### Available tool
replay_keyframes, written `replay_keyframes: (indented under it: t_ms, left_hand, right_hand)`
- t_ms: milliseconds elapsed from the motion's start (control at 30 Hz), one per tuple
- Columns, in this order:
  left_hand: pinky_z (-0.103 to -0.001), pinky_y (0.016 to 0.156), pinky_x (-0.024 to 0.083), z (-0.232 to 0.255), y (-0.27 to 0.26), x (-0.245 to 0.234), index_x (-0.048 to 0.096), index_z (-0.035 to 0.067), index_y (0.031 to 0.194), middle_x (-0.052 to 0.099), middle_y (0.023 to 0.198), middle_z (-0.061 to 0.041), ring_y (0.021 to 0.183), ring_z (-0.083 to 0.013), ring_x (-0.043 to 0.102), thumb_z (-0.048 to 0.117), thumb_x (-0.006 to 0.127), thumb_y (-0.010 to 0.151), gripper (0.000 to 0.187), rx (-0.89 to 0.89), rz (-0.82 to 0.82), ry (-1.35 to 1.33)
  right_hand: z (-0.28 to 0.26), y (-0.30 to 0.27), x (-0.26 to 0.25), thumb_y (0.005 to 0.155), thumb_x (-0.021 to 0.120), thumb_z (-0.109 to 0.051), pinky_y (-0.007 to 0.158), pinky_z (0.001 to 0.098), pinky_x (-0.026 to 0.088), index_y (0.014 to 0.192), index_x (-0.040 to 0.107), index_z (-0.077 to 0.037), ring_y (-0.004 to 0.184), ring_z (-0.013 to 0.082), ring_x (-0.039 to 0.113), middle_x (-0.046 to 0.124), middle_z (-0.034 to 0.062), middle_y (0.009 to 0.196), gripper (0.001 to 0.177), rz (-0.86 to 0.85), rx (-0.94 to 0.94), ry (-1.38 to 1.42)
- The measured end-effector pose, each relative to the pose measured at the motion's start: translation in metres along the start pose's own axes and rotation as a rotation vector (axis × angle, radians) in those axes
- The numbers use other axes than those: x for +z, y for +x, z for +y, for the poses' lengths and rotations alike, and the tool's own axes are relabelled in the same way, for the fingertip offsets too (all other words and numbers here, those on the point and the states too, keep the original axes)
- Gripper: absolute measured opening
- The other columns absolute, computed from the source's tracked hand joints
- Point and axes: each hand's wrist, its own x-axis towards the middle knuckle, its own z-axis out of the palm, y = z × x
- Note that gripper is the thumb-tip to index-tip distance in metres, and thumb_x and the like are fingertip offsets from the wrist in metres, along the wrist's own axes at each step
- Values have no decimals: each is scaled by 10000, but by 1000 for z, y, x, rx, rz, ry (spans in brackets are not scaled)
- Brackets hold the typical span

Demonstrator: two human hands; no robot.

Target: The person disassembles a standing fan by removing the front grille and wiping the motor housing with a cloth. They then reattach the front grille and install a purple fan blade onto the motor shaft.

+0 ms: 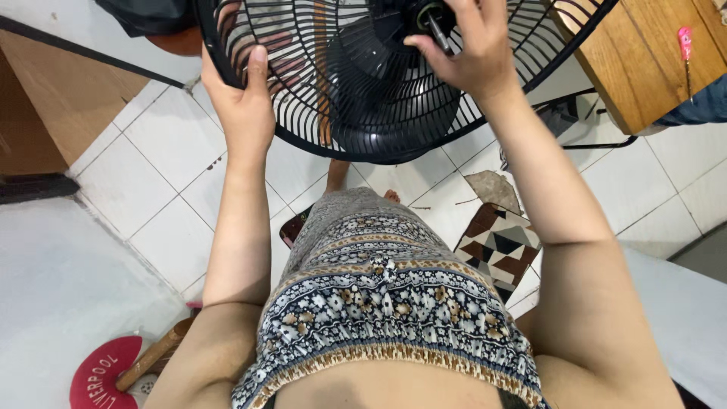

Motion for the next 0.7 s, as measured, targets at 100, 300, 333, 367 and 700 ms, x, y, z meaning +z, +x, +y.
replay_keyframes:
  t_ms: [100,300,333,367,700]
  left_hand:
    - [-278,1122,487,4,-4,0,467,4,1490,599,1399,-106,1246,-158,630,-8,623,1127,396,-36,1,-70]
    - [-255,1078,483,13,-6,1,473,-6,1477,614,1369,-105,1182,-134,622,-9,619,1140,367,-105,14,-42]
    - [-253,1075,482,15,-7,1,470,-4,1496,619,1367,-106,1178,-134,622,-9,618,1139,387,-121,17,-37]
    - [-252,1085,479,16,-7,1,473,-9,1479,619,1373,-105,1190,-132,620,-13,619,1143,366,-112,14,-23]
    - [-227,1048,478,18,-7,3,480,-15,1441,625,1328,-88,1139,-110,619,-20,617,1138,333,-113,32,-23]
  right_hand:
    - [-15,-2,9,1010,925,-215,965,426,532,1362,550,-12,1139,363,583,553,186,1270,553,40,94,37]
    - [-26,7,19,982,875,-175,997,468,466,1363,520,25,1160,379,529,558,170,1287,558,148,75,-48]
    - [-28,8,19,989,888,-166,1001,474,454,1349,529,15,1165,376,525,572,157,1289,540,168,50,-65]
    - [-30,10,19,982,891,-165,991,471,461,1348,536,8,1154,367,533,577,150,1273,539,181,53,-41]
    - [-26,5,26,1027,887,-125,940,473,453,1264,417,-71,1104,347,513,501,152,1224,529,168,65,2]
